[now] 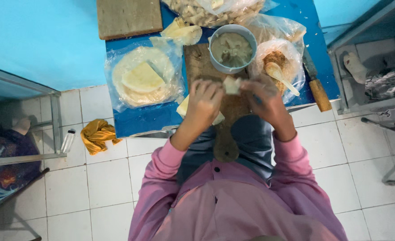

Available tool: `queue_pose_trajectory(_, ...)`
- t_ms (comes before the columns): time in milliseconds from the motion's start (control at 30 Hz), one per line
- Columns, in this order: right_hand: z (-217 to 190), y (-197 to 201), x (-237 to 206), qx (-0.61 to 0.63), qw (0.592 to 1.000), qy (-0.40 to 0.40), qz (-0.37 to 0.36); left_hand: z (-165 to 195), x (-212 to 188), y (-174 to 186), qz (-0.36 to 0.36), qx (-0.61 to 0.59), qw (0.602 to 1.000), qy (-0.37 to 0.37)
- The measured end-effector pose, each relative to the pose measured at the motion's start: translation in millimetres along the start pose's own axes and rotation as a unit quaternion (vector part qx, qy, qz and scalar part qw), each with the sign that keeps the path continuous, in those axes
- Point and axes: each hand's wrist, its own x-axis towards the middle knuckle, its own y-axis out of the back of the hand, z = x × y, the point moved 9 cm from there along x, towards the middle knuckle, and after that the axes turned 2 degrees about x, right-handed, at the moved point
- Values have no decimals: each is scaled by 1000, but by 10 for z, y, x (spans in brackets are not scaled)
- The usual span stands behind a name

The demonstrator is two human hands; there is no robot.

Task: The person sits on the floor at a low table and makes filled pastries. They take triangular dough wrappers one at a time, spoon filling from a bowl onto a wrapper, fold the wrapper over the filling, and set the folded pastry aside with the finished pieces.

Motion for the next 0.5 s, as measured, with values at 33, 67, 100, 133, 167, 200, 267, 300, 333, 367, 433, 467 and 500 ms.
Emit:
queue_pose_trajectory(33, -18, -44, -23, -15, 999, 3, -44, 42, -49, -18, -17, 21, 1000, -8)
queue_pose_trajectory(67, -16, -12, -31, -6, 999, -5, -48, 63, -92, -53, -41, 28, 999, -10)
queue_pose_trajectory(100, -17, 21, -37, 2, 998, -14, -53, 86, -144, -88, -67, 34, 997, -11)
queue_pose_trajectory(133, -16, 48, -29, 10, 998, -24, -57, 104, -183, -132, -92, 40, 995, -14)
queue_pose_trajectory(167, -12, 93, 4, -34, 998, -27, -48, 105, -202, -135, -91, 36, 995, -11)
queue_pose_trajectory(200, 5, 145, 55, -78, 996, -28, -39, 100, -214, -136, -90, 34, 995, -8)
queue_pose_trajectory(267, 47, 164, 201, -135, 990, -21, -37, 92, -224, -134, -90, 30, 995, -2)
queue_pose_trajectory(300, 96, 142, 303, -150, 988, -11, -44, 92, -225, -132, -91, 29, 995, 0)
queue_pose_trajectory(333, 140, 110, 399, -165, 985, -3, -51, 87, -224, -125, -93, 28, 995, 3)
queue_pose_trajectory(367, 200, 50, 464, -186, 980, -4, -72, 103, -230, -115, -92, 25, 995, 1)
queue_pose_trajectory(433, 310, -83, 558, -227, 967, -1, -115, 130, -243, -98, -90, 23, 996, 1)
queue_pose_trajectory(467, 354, -121, 575, -213, 969, -6, -128, 132, -254, -91, -89, 25, 996, 9)
queue_pose_trajectory(500, 398, -159, 583, -200, 970, -12, -141, 129, -260, -101, -89, 27, 996, 17)
